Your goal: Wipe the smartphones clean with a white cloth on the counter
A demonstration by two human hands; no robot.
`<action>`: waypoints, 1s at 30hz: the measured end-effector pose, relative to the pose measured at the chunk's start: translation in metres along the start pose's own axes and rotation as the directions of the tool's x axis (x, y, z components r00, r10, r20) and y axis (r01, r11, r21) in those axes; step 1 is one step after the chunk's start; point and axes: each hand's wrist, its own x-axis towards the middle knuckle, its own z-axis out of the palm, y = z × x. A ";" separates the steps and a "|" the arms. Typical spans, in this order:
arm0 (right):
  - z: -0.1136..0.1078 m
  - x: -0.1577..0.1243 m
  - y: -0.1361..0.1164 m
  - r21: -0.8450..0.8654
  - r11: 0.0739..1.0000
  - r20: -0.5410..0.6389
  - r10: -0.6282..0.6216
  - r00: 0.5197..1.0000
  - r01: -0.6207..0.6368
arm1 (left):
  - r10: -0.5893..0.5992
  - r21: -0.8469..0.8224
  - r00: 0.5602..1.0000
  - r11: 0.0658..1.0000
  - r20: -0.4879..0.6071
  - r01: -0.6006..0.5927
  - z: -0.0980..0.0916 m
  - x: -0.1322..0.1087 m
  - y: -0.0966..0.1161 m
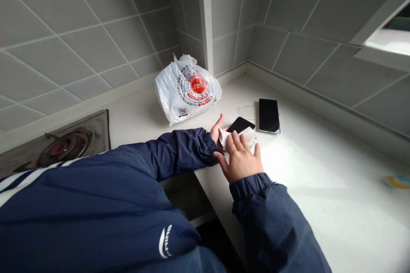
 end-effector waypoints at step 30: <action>0.017 -0.005 -0.023 0.045 0.999 -0.110 -0.015 0.994 0.020 | -0.177 0.055 0.977 0.984 0.120 0.171 0.002 -0.002 -0.002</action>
